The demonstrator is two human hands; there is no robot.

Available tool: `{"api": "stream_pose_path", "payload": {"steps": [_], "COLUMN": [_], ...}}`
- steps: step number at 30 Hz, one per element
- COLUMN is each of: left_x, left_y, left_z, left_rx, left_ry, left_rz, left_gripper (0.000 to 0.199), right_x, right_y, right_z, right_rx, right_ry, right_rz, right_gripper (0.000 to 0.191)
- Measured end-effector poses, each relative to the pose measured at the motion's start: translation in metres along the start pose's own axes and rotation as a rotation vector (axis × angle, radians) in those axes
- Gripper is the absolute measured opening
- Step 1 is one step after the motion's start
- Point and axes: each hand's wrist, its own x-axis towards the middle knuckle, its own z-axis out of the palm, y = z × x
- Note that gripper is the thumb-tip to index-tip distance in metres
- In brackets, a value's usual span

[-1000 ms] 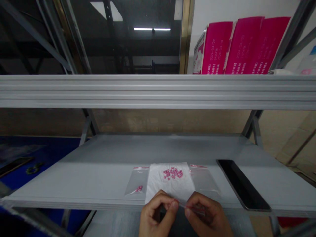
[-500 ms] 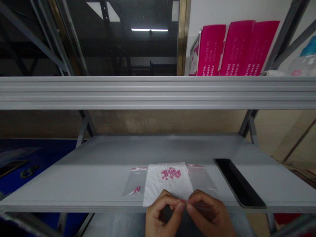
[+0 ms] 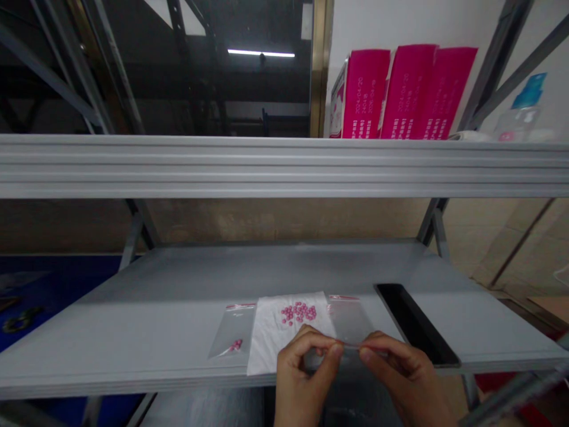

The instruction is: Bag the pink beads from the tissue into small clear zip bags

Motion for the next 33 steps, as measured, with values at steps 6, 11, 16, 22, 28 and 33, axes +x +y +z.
{"api": "stream_pose_path", "payload": {"steps": [6,11,16,22,28,33], "left_x": [0.025,0.047,0.067,0.085,0.079,0.052], "left_y": [0.014,0.009,-0.008,-0.031,-0.03,-0.018], "left_z": [0.012,0.022,0.03,0.033,0.019,-0.027], "left_rx": [-0.011,-0.081,-0.033,0.191,0.43,0.542], "left_ry": [0.058,0.09,0.05,-0.004,0.011,0.116], "left_rz": [0.012,-0.101,-0.142,-0.108,-0.011,0.076], "left_gripper": [0.017,0.018,0.018,0.013,0.012,0.023], "right_x": [0.019,0.039,0.064,0.084,0.087,0.059], "right_y": [-0.018,-0.024,-0.004,0.018,0.023,0.006], "right_z": [-0.009,-0.006,-0.015,-0.021,-0.032,-0.023], "right_rx": [-0.044,0.075,-0.003,-0.151,-0.337,-0.432], "right_ry": [0.156,0.244,0.281,0.24,0.292,0.405], "right_rz": [0.005,0.054,0.015,0.013,-0.055,-0.246], "right_gripper": [0.019,0.025,0.025,0.029,0.022,0.026]}}
